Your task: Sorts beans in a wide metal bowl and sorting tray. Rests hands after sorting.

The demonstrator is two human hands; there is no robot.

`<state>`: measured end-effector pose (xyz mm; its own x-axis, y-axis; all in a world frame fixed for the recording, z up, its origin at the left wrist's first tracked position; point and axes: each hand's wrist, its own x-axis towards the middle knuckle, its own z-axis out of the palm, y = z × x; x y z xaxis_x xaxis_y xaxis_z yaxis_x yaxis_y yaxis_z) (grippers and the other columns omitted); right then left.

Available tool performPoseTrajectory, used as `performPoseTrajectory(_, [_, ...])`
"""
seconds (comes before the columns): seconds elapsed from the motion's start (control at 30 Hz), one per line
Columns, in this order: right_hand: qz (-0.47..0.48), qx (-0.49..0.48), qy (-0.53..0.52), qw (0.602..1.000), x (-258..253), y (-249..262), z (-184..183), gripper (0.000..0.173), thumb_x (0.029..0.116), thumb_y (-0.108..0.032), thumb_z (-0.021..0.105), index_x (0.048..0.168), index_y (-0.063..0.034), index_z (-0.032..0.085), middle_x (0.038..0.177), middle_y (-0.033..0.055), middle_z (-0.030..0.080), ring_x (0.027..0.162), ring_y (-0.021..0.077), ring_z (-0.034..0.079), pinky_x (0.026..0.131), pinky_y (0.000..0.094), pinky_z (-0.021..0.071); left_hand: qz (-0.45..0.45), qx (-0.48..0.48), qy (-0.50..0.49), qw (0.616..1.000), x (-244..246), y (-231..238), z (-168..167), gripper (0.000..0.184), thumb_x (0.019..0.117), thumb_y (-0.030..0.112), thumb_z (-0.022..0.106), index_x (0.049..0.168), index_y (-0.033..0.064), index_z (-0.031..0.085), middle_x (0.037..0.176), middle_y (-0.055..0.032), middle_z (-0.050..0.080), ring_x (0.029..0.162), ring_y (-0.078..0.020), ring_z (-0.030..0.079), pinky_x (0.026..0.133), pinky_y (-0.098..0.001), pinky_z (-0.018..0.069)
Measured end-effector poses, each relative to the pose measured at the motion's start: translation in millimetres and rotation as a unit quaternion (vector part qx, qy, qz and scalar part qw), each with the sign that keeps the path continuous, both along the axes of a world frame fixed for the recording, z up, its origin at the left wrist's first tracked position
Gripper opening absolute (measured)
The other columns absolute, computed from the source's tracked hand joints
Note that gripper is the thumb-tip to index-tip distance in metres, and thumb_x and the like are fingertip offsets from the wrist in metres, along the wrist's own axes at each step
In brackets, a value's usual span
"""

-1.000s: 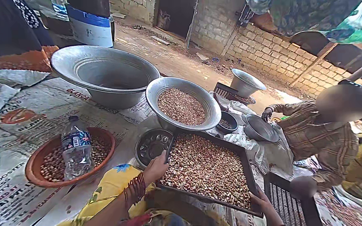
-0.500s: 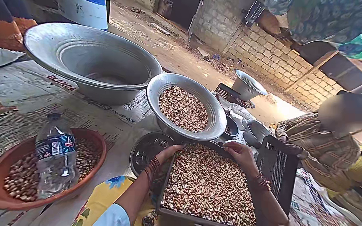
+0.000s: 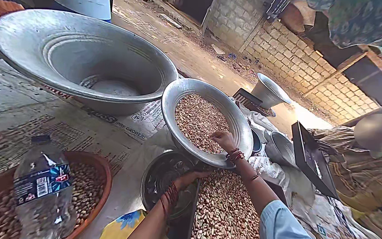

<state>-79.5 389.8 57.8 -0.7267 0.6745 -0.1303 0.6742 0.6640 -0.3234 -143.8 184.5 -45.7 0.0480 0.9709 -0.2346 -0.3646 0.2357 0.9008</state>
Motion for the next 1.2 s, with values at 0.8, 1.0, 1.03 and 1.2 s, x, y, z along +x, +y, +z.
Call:
performPoseTrajectory(0.8, [0.094, 0.037, -0.006, 0.995, -30, -19, 12, 0.027, 0.1004, -0.025, 0.062, 0.116, -0.0066, 0.074, 0.079, 0.0082, 0.066, 0.070, 0.0192, 0.057, 0.074, 0.0398, 0.0474, 0.002, 0.021, -0.003, 1.000, -5, 8, -8, 0.038, 0.0979, 0.018, 0.064, 0.130, -0.0018, 0.060, 0.127, -0.0102, 0.063, 0.117, -0.0124, 0.057, 0.105, -0.0339, 0.0445])
performPoseTrajectory(1.0, [0.128, 0.073, -0.070, 0.987, -40, -25, 2, 0.026, 0.0998, -0.020, 0.062, 0.120, -0.0092, 0.074, 0.116, 0.0186, 0.073, 0.111, 0.0363, 0.068, 0.098, 0.0551, 0.0502, 0.003, 0.018, -0.002, 1.000, -6, 5, -2, 0.035, 0.0993, 0.015, 0.062, 0.130, -0.0034, 0.060, 0.128, -0.0121, 0.063, 0.119, -0.0136, 0.057, 0.105, -0.0339, 0.0442])
performPoseTrajectory(1.03, [0.125, 0.073, -0.076, 0.987, -41, -25, 1, 0.026, 0.0995, -0.019, 0.063, 0.121, -0.0092, 0.074, 0.117, 0.0189, 0.072, 0.111, 0.0363, 0.068, 0.098, 0.0554, 0.0498, 0.002, 0.020, -0.003, 1.000, -6, 4, -2, 0.036, 0.0989, 0.015, 0.062, 0.130, -0.0034, 0.060, 0.129, -0.0123, 0.062, 0.119, -0.0137, 0.056, 0.106, -0.0340, 0.0441])
performPoseTrajectory(1.2, [0.123, 0.073, -0.074, 0.987, -41, -22, -2, 0.026, 0.1000, -0.020, 0.062, 0.118, -0.0057, 0.073, 0.112, 0.0202, 0.072, 0.107, 0.0369, 0.068, 0.096, 0.0554, 0.0508, 0.002, 0.030, 0.006, 1.000, -5, 7, -9, 0.039, 0.0980, 0.015, 0.063, 0.132, -0.0040, 0.058, 0.130, -0.0141, 0.062, 0.120, -0.0157, 0.056, 0.106, -0.0357, 0.0441])
